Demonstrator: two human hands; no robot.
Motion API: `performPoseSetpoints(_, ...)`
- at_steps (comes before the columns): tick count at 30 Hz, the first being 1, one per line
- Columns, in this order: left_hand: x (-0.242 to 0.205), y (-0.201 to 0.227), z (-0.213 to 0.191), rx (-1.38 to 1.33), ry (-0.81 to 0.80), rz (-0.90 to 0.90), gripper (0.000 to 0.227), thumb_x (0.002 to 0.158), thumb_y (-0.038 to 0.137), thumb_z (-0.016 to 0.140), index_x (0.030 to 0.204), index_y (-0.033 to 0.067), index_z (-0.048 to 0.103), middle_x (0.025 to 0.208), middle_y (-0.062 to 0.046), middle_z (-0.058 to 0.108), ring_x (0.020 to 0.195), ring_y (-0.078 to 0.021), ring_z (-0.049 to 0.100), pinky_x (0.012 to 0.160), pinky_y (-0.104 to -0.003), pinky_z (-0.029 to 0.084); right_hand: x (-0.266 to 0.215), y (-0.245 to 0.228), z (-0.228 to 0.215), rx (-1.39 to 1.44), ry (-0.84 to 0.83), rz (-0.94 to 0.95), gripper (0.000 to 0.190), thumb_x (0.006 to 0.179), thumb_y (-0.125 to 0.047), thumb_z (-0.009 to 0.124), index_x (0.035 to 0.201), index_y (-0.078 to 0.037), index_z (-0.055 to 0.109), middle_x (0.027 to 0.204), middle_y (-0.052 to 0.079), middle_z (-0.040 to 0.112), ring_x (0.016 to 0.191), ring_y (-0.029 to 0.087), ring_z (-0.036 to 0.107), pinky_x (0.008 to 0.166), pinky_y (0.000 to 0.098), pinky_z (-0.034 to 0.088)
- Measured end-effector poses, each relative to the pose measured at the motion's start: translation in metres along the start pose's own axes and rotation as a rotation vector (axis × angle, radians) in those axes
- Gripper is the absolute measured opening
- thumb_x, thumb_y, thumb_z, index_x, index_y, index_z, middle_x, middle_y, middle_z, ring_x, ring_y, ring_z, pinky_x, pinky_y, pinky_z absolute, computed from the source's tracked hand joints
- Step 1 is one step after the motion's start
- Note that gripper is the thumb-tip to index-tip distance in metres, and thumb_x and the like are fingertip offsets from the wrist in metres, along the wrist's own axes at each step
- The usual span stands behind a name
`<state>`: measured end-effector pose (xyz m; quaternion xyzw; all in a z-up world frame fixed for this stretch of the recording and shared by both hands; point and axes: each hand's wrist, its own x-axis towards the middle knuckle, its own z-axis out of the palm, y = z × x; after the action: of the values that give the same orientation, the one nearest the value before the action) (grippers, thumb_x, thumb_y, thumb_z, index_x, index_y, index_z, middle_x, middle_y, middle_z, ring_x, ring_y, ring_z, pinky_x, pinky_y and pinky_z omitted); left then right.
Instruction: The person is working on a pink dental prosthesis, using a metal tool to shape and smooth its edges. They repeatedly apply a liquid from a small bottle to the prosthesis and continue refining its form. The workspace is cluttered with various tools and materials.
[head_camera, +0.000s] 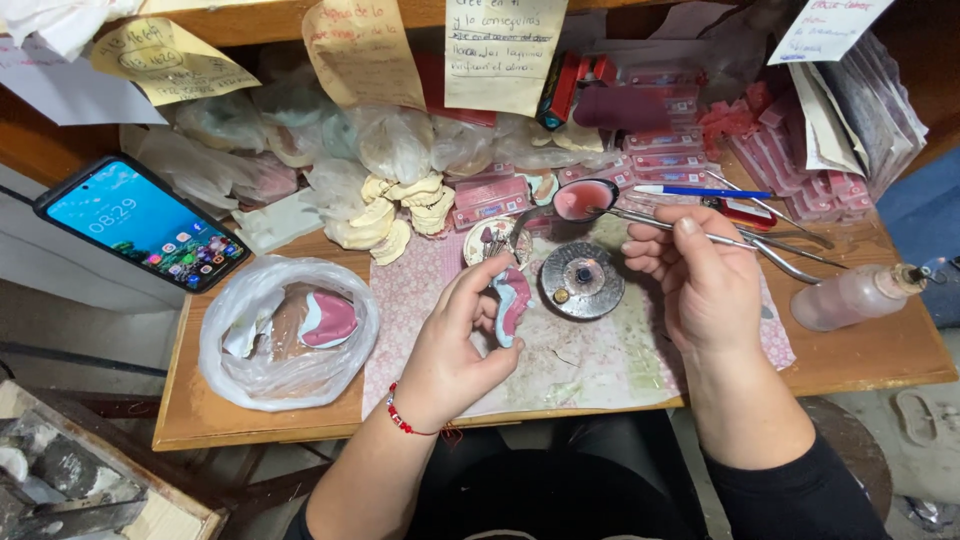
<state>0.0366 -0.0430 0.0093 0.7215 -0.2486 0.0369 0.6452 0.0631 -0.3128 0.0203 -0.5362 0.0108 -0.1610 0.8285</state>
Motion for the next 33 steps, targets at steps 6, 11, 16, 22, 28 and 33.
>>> performPoseSetpoints(6, -0.001, -0.002, 0.0, 0.009, -0.001, -0.002, 0.082, 0.074, -0.009, 0.074, 0.151, -0.0002, 0.044, 0.14, -0.026, 0.048, 0.084, -0.0271, 0.069, 0.078, -0.038, 0.059, 0.001, 0.004, -0.013, 0.042, 0.024, -0.008, 0.022, 0.108, -0.018, 0.052, 0.119, -0.002, 0.061, 0.098, 0.024, 0.074, 0.083, 0.027, 0.079, 0.075, 0.0366, 0.069)
performPoseSetpoints(11, -0.001, -0.003, 0.001, 0.01, -0.005, 0.0, 0.082, 0.075, -0.01, 0.073, 0.151, -0.0007, 0.043, 0.14, -0.027, 0.048, 0.084, -0.0279, 0.07, 0.078, -0.039, 0.059, -0.003, 0.004, -0.017, 0.058, 0.02, 0.002, 0.021, 0.106, -0.018, 0.053, 0.116, -0.002, 0.062, 0.098, 0.024, 0.074, 0.084, 0.027, 0.079, 0.076, 0.0369, 0.069)
performPoseSetpoints(16, 0.0, -0.002, 0.001, 0.005, -0.005, 0.001, 0.082, 0.075, -0.011, 0.072, 0.151, -0.0014, 0.043, 0.14, -0.028, 0.047, 0.086, -0.0297, 0.072, 0.079, -0.039, 0.06, -0.022, 0.011, -0.027, 0.094, 0.001, 0.041, 0.023, 0.104, -0.021, 0.053, 0.114, -0.002, 0.063, 0.097, 0.023, 0.075, 0.083, 0.027, 0.079, 0.075, 0.0359, 0.068)
performPoseSetpoints(22, -0.001, -0.011, 0.001, -0.024, -0.017, -0.004, 0.082, 0.075, -0.012, 0.072, 0.151, -0.002, 0.041, 0.141, -0.028, 0.046, 0.09, -0.0315, 0.073, 0.08, -0.04, 0.061, -0.03, 0.03, -0.042, 0.125, -0.008, 0.09, 0.021, 0.103, -0.016, 0.052, 0.109, 0.0, 0.064, 0.091, 0.025, 0.075, 0.078, 0.03, 0.079, 0.071, 0.0379, 0.068)
performPoseSetpoints(28, -0.006, -0.022, -0.002, -0.04, -0.009, -0.049, 0.083, 0.076, -0.013, 0.071, 0.152, -0.002, 0.041, 0.137, -0.028, 0.045, 0.095, -0.0355, 0.075, 0.082, -0.041, 0.062, -0.031, 0.029, -0.041, 0.133, -0.017, 0.089, 0.022, 0.102, -0.015, 0.052, 0.109, 0.001, 0.065, 0.091, 0.026, 0.075, 0.078, 0.03, 0.079, 0.071, 0.0368, 0.067)
performPoseSetpoints(33, -0.006, -0.024, -0.001, -0.049, -0.017, -0.063, 0.084, 0.076, -0.013, 0.071, 0.153, -0.0018, 0.04, 0.136, -0.029, 0.044, 0.099, -0.0391, 0.075, 0.084, -0.043, 0.062, -0.032, 0.029, -0.041, 0.137, -0.017, 0.09, 0.022, 0.101, -0.014, 0.053, 0.11, 0.002, 0.065, 0.091, 0.026, 0.074, 0.078, 0.03, 0.079, 0.071, 0.0371, 0.067)
